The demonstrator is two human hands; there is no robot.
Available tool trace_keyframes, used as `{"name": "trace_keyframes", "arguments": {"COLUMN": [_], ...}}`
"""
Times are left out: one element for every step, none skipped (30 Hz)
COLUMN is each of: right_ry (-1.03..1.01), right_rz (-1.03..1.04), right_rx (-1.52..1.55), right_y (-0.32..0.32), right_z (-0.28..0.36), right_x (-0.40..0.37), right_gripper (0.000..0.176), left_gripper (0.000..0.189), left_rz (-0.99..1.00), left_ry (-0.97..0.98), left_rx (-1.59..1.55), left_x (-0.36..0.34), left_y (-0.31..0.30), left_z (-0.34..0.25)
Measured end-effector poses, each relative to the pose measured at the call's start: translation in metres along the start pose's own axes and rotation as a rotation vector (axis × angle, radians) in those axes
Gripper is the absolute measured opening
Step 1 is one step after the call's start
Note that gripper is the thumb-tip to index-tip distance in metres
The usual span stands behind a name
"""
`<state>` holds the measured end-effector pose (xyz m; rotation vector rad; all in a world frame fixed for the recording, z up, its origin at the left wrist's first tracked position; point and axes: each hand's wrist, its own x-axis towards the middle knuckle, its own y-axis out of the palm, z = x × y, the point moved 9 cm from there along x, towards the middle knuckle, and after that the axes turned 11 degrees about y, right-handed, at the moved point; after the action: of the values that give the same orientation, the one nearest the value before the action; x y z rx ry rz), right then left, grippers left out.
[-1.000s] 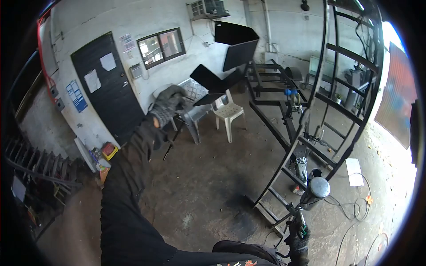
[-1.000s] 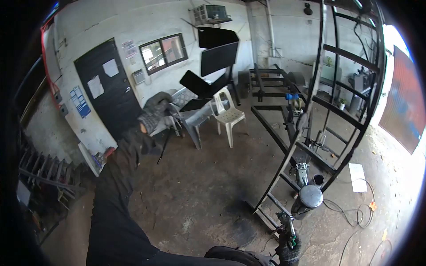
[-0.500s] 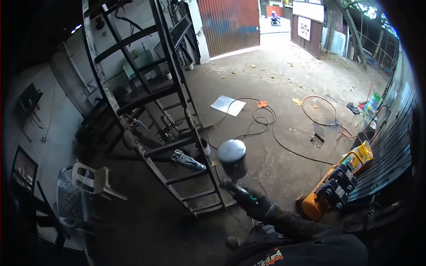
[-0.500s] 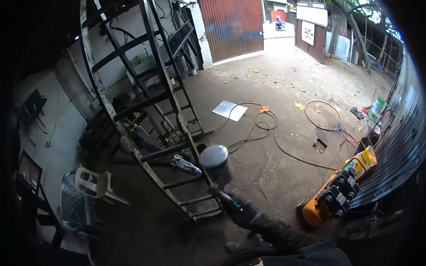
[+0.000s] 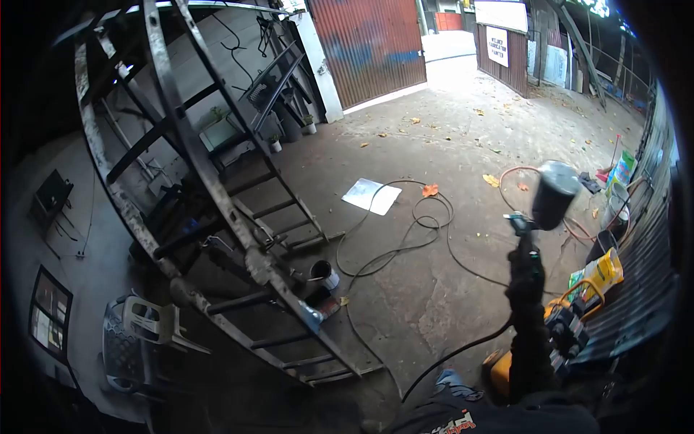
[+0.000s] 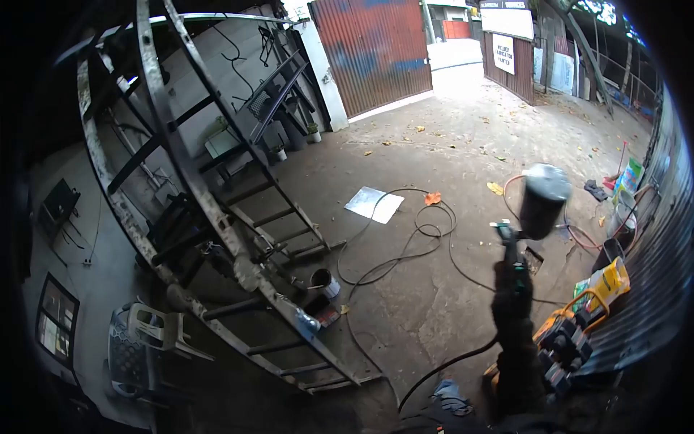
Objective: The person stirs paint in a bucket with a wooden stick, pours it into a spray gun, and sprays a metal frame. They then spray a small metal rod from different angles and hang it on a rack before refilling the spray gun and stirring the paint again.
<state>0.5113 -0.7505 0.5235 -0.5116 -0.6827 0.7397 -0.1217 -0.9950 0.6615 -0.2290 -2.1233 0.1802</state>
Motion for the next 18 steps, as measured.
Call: {"name": "trace_keyframes", "arguments": {"right_ry": [0.116, 0.207, 0.286, 0.348, 0.391, 0.417, 0.426, 0.432, 0.441, 0.446, 0.449, 0.446, 0.441, 0.433, 0.434, 0.434, 0.436, 0.438], "right_rz": [-0.007, -0.012, -0.020, -0.030, -0.039, -0.047, -0.062, -0.066, -0.082, -0.093, -0.106, -0.110, -0.127, -0.148, -0.161, -0.175, -0.196, -0.208], "right_rx": [0.145, 0.243, 0.330, 0.406, 0.450, 0.479, 0.511, 0.528, 0.548, 0.557, 0.557, 0.544, 0.540, 0.535, 0.535, 0.534, 0.540, 0.536], "right_y": [-0.011, -0.021, -0.030, -0.036, -0.042, -0.048, -0.051, -0.054, -0.057, -0.059, -0.062, -0.065, -0.070, -0.072, -0.073, -0.074, -0.073, -0.070], "right_z": [-0.029, -0.056, -0.077, -0.092, -0.104, -0.114, -0.119, -0.125, -0.131, -0.138, -0.143, -0.149, -0.154, -0.158, -0.160, -0.161, -0.159, -0.159], "right_x": [0.016, 0.028, 0.038, 0.048, 0.055, 0.066, 0.078, 0.088, 0.099, 0.109, 0.120, 0.132, 0.145, 0.160, 0.173, 0.186, 0.198, 0.211], "right_gripper": [0.040, 0.040, 0.040, 0.040, 0.040, 0.040, 0.040, 0.041, 0.041, 0.041, 0.041, 0.041, 0.041, 0.042, 0.042, 0.042, 0.042, 0.042], "left_gripper": [0.031, 0.030, 0.029, 0.028, 0.027, 0.027, 0.029, 0.028, 0.027, 0.027, 0.027, 0.028, 0.029, 0.029, 0.029, 0.027, 0.026, 0.025], "left_rz": [-0.017, -0.043, -0.050, -0.047, -0.031, -0.009, -0.013, 0.002, 0.015, 0.006, -0.005, 0.003, 0.009, 0.024, 0.036, 0.003, -0.027, -0.002], "left_ry": [-0.057, -0.005, 0.046, 0.097, 0.142, 0.150, 0.152, 0.166, 0.193, 0.141, 0.096, 0.087, 0.080, 0.023, -0.034, -0.030, -0.026, -0.076], "left_rx": [-0.037, -0.013, 0.025, 0.060, 0.092, 0.042, -0.017, 0.015, 0.045, 0.026, 0.010, -0.032, -0.068, -0.142, -0.210, -0.242, -0.278, -0.343], "left_x": [-0.003, -0.002, 0.001, 0.002, -0.003, -0.002, -0.003, -0.005, -0.004, -0.006, -0.008, -0.010, -0.014, -0.017, -0.021, -0.023, -0.026, -0.030], "left_y": [0.023, 0.041, 0.065, 0.091, 0.110, 0.134, 0.163, 0.186, 0.206, 0.227, 0.248, 0.270, 0.292, 0.316, 0.340, 0.360, 0.380, 0.403], "left_z": [-0.014, -0.031, -0.041, -0.054, -0.072, -0.107, -0.138, -0.148, -0.155, -0.167, -0.179, -0.187, -0.193, -0.193, -0.192, -0.192, -0.193, -0.191]}}
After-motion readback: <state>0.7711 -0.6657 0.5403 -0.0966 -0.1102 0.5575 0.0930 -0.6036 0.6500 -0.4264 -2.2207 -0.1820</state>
